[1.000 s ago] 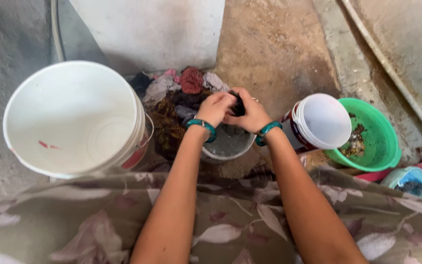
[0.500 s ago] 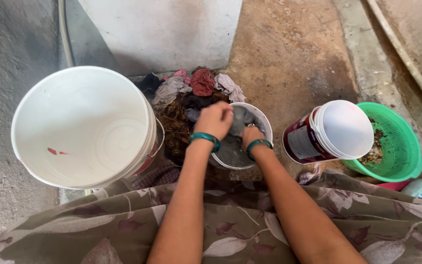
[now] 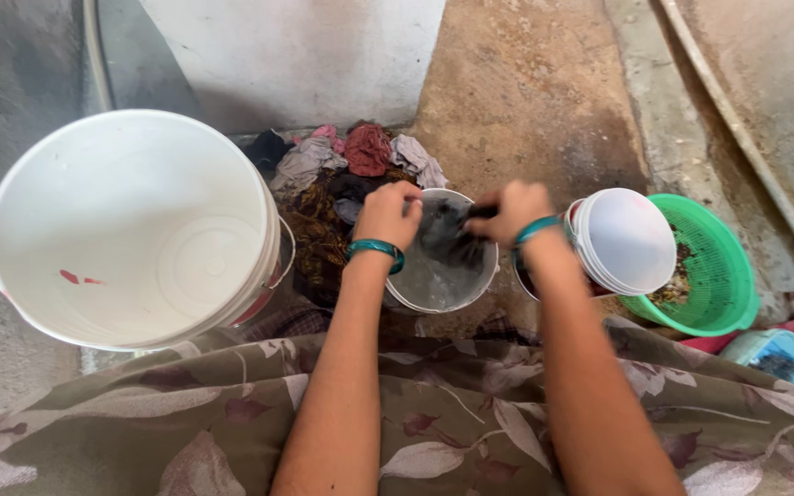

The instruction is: The person washes several small pieces of clothing by hand in a bucket of water. They repeatedly submerge, scrub, and wring out each item before placing it into a second bucket.

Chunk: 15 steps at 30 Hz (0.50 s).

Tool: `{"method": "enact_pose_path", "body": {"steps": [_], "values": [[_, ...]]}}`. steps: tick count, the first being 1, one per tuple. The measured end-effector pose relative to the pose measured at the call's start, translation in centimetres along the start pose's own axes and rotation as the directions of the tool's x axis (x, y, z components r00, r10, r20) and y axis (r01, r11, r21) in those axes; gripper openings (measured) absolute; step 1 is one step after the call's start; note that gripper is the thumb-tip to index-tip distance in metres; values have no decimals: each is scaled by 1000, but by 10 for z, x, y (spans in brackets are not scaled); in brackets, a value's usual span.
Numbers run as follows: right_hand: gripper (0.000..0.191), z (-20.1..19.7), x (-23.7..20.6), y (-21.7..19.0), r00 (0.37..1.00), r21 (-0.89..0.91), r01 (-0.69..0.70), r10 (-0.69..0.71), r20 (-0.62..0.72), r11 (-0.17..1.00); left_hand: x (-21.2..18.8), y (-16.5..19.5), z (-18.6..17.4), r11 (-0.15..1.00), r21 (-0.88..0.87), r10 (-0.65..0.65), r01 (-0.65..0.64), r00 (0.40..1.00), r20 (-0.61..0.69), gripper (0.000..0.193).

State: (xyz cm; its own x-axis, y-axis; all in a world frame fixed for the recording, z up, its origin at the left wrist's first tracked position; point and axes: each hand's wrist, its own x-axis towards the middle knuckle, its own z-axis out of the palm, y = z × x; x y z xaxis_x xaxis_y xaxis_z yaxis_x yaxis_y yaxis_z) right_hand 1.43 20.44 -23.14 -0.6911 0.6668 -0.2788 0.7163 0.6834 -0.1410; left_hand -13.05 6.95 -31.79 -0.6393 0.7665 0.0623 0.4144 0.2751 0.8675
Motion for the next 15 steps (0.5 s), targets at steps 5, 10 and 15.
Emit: {"method": "enact_pose_path", "body": {"steps": [5, 10, 15], "values": [[40, -64, -37, 20, 975, 202, 167, -130, -181, 965, 4, 5, -3, 998, -67, -2, -3, 997, -73, 19], [51, -23, -6, 13, 958, 122, 200, -168, -234, 972, 5, -5, 1, 992, -105, 51, -64, 991, -122, 17], [38, 75, 17, -15, 937, 45, 270, -251, -242, 962, 5, -20, 8, 985, -44, 163, -169, 979, -126, 20]]}}
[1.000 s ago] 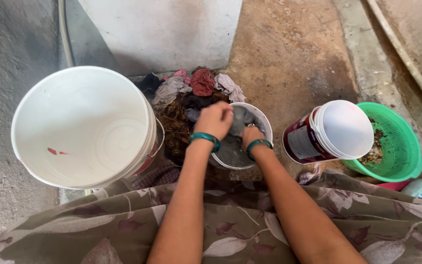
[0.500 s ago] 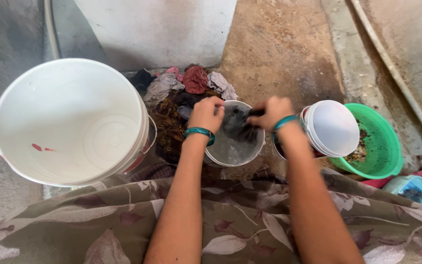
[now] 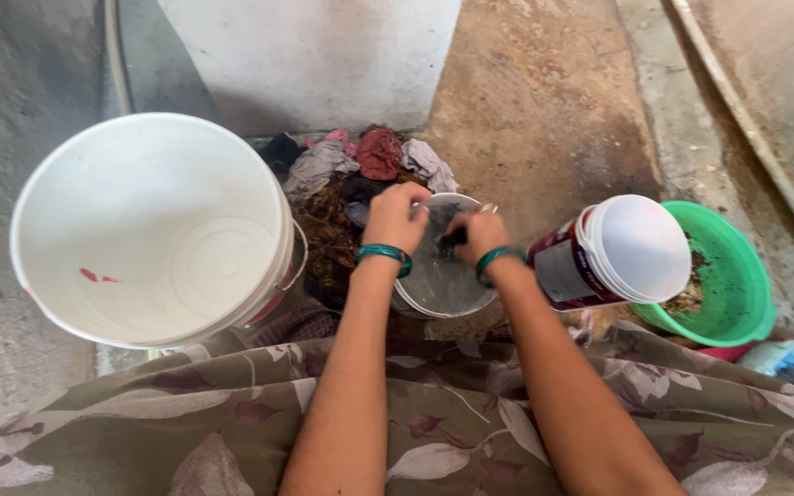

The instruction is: The person washes several small pieces of clothing by hand in a bucket of water. They repeatedly submerge, scrub, and wring out each item before placing it into a second bucket.

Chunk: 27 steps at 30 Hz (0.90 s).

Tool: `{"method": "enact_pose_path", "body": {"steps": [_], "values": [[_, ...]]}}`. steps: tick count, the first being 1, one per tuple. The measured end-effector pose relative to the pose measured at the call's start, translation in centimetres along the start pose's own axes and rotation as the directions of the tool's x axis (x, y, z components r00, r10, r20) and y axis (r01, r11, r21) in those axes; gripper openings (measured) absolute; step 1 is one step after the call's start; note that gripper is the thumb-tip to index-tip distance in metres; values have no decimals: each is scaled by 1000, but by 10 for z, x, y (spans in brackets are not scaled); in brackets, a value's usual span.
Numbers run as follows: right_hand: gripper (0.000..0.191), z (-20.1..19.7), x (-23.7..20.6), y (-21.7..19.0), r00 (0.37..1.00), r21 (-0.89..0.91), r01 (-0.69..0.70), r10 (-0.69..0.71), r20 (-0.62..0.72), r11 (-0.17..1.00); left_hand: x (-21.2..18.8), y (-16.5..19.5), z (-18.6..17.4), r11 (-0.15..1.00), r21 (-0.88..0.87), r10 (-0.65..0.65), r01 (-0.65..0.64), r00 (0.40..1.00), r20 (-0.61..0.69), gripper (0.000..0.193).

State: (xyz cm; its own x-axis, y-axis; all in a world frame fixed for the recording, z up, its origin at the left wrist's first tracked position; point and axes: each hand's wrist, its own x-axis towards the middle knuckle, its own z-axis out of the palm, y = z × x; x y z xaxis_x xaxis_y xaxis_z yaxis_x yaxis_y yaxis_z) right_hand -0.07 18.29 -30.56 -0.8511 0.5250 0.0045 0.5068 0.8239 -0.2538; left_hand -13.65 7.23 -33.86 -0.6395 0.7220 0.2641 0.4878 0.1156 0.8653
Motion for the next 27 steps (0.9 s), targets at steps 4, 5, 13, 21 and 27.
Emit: {"method": "enact_pose_path", "body": {"steps": [4, 5, 13, 21, 27], "values": [[39, 13, -2, -10, 999, 35, -12, 10, 30, 999, -3, 2, 4, 999, -10, 41, -40, 987, 158, 44], [36, 8, 0, -6, 998, 4, -17, 16, 62, 1000, -3, 5, 5, 1000, 3, 30, -31, 977, 209, 53], [36, -157, -16, -15, 996, 334, 67, -80, 25, 940, -9, 40, 30, 941, -310, -1, 137, 915, 403, 52], [30, -213, -38, -13, 983, 577, 128, -24, -185, 807, -32, 17, 50, 921, -356, -11, 159, 923, 384, 29], [34, -156, 10, 8, 917, 455, 81, 113, -383, 887, -45, 35, 49, 611, -524, -265, 593, 777, 571, 27]]}}
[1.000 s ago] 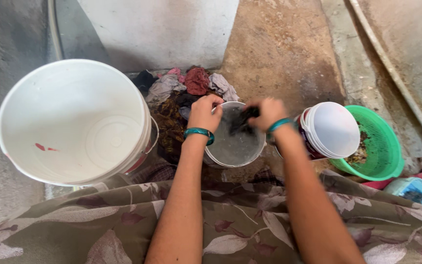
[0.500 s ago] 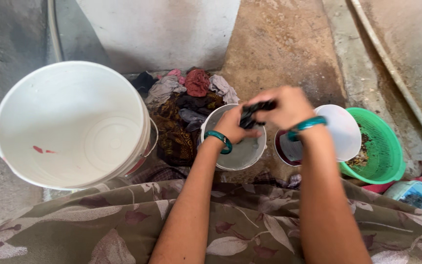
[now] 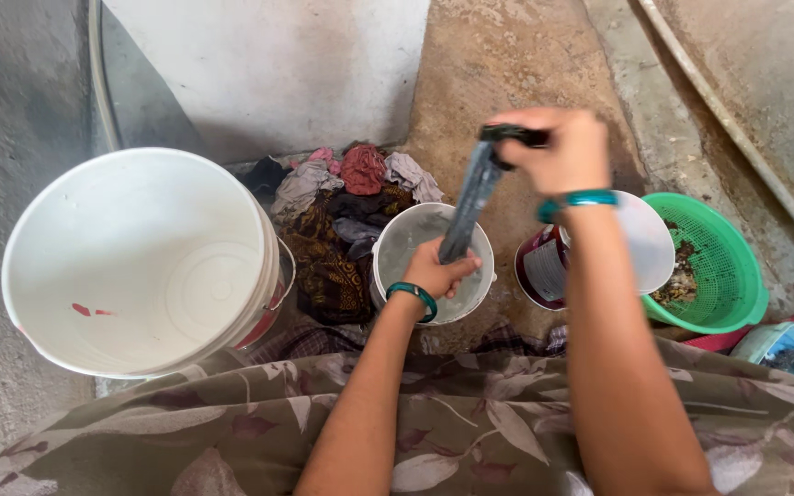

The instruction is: The person washes several small pieces of clothing by hand in a bucket of water. They repeatedly submerge, scrub, and wring out each item before placing it into a second bucket.

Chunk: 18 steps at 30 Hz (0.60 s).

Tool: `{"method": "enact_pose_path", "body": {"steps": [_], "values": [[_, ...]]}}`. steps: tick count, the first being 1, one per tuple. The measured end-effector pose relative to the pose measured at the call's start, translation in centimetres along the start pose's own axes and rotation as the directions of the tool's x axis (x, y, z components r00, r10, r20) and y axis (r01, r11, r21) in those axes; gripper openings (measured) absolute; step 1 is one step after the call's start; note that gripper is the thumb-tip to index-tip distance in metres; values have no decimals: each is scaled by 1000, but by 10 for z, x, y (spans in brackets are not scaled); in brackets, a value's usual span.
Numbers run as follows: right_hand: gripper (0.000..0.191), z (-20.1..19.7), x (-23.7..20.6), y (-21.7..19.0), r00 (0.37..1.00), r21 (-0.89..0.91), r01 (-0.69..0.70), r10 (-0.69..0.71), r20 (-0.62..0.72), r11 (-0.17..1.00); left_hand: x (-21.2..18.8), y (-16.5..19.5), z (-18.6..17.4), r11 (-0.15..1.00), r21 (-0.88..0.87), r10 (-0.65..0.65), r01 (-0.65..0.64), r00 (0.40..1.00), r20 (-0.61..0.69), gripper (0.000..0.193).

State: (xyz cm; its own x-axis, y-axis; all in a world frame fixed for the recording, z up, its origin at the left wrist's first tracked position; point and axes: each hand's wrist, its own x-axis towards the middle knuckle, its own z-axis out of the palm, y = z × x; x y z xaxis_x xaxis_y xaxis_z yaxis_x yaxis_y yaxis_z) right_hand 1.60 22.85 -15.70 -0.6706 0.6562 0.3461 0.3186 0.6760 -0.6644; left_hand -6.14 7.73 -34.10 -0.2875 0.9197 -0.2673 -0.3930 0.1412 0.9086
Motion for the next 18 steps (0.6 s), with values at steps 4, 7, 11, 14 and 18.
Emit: {"method": "enact_pose_path", "body": {"steps": [4, 7, 11, 14, 18], "values": [[43, 45, -8, 18, 963, -245, 237, -261, -70, 940, -4, 20, 4, 870, -404, -305, 282, 952, 8, 49], [35, 63, -34, 9, 963, -220, 115, -54, 265, 969, 3, 31, -5, 606, -770, -320, 200, 947, -6, 72], [51, 72, -61, 0, 781, 51, 189, -181, 597, 981, 16, 31, -27, 621, -773, -296, 128, 952, -79, 38], [44, 63, -61, 17, 832, 380, -50, -172, 527, 924, 25, 30, -31, 623, -779, -208, 70, 975, -78, 22], [42, 52, -58, 49, 895, 839, -412, 333, 297, 357, 28, 43, -12, 591, -790, -190, 166, 980, 64, 17]]}}
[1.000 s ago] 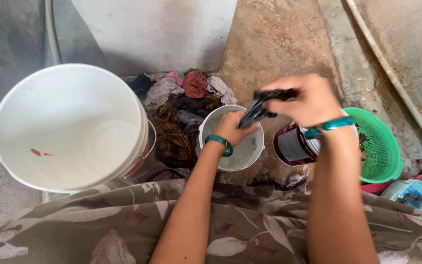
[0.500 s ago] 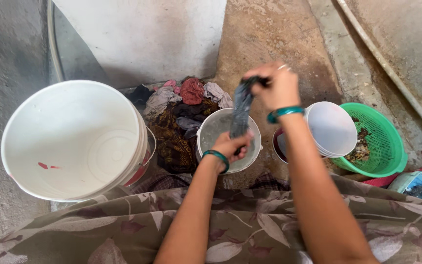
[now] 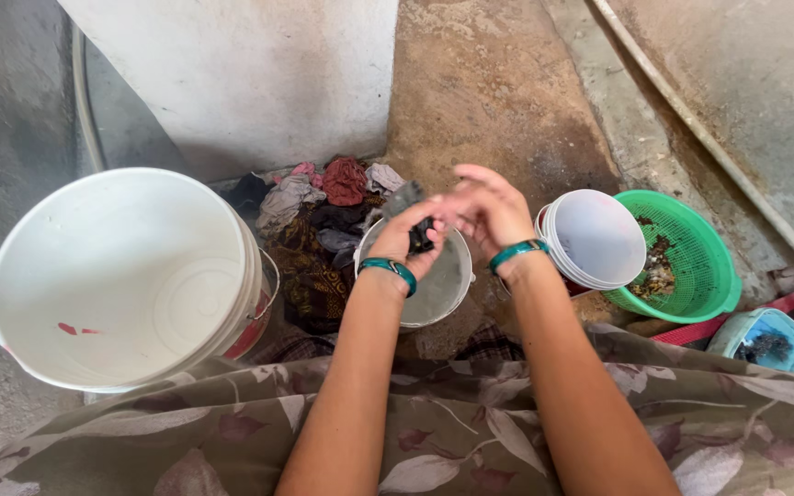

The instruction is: The person washes several small pieces of clothing by hand in a bucket of water. They repeatedly submerge, scrub, and wring out each item before placing it into a second bucket.

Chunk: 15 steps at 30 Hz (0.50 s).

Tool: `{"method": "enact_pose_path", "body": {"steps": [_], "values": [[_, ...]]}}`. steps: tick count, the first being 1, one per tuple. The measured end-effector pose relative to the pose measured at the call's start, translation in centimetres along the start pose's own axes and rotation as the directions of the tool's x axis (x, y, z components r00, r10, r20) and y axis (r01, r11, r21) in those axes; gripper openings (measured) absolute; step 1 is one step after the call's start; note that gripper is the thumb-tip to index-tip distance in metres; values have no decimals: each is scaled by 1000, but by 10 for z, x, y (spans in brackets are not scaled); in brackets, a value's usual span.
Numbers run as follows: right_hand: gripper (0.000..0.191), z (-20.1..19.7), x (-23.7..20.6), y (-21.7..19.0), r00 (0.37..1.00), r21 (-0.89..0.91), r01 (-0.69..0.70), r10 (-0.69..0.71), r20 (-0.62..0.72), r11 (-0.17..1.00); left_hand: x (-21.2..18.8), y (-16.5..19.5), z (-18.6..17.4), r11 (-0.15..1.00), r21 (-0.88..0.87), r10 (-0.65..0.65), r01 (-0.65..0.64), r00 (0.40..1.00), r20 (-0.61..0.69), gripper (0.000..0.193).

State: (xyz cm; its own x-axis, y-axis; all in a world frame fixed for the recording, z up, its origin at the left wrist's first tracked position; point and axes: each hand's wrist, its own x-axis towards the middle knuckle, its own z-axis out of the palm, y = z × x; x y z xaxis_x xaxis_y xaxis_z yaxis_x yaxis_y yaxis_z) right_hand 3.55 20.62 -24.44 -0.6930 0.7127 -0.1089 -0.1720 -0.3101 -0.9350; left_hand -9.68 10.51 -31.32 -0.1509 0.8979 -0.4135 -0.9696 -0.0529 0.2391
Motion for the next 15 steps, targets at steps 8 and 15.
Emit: {"method": "enact_pose_path", "body": {"steps": [8, 15], "values": [[72, 26, -13, 25, 878, 327, -465, 384, 285, 822, -24, -14, 30, 972, 85, -233, 219, 942, 242, 12], [43, 14, 9, 20, 940, -110, -340, 337, -47, 934, -14, -24, 10, 668, 742, -32, 61, 998, -54, 18]]}}
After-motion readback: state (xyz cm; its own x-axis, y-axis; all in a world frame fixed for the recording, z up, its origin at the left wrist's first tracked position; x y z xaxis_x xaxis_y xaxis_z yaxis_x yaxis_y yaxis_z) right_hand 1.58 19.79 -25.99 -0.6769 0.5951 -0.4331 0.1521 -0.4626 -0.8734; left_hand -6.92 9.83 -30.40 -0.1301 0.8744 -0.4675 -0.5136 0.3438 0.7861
